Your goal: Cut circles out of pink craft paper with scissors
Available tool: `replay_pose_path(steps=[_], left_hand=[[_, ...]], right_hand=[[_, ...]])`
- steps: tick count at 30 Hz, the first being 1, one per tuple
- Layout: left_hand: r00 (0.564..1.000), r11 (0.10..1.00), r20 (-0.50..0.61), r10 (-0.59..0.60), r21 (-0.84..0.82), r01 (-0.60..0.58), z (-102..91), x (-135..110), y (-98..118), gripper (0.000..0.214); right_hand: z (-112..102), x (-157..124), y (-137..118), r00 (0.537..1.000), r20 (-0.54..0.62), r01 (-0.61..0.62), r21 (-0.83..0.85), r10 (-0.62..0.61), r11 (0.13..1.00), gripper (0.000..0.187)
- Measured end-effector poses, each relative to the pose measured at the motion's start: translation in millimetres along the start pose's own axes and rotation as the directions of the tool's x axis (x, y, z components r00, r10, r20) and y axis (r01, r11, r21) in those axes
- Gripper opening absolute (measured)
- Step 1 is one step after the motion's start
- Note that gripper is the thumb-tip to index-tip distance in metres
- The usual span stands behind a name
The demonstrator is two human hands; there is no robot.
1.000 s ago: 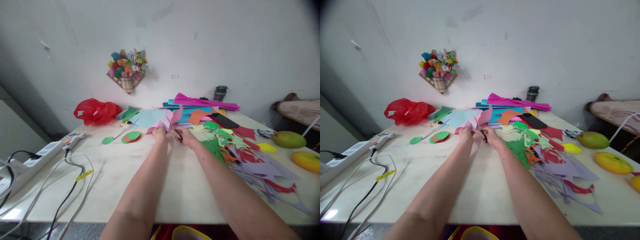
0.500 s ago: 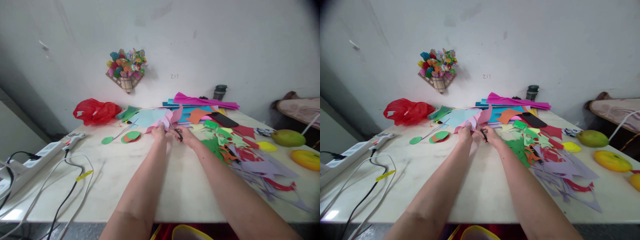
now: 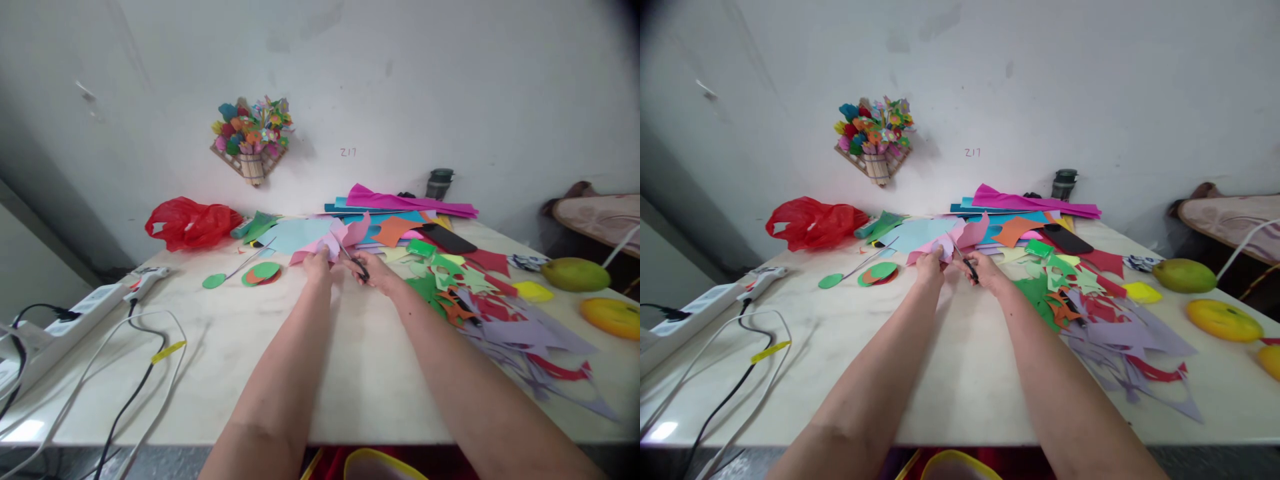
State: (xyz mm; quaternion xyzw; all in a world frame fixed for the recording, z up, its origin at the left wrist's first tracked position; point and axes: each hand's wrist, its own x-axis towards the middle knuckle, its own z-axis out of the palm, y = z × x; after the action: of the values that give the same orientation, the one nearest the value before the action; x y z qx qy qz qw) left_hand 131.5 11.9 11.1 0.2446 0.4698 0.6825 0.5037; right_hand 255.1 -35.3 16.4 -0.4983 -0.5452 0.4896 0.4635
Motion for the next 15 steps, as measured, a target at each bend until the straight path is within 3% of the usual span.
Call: replay_pose_path(steps=[15], left_hand=[[0.997,0.999,0.072,-0.039,0.032,0.037,-2.9,2.0,-4.0,0.027]], right_hand=[[-4.2,0.3,3.8,0.999,0.036,-0.035,0.010,0.034,0.999,0.027]])
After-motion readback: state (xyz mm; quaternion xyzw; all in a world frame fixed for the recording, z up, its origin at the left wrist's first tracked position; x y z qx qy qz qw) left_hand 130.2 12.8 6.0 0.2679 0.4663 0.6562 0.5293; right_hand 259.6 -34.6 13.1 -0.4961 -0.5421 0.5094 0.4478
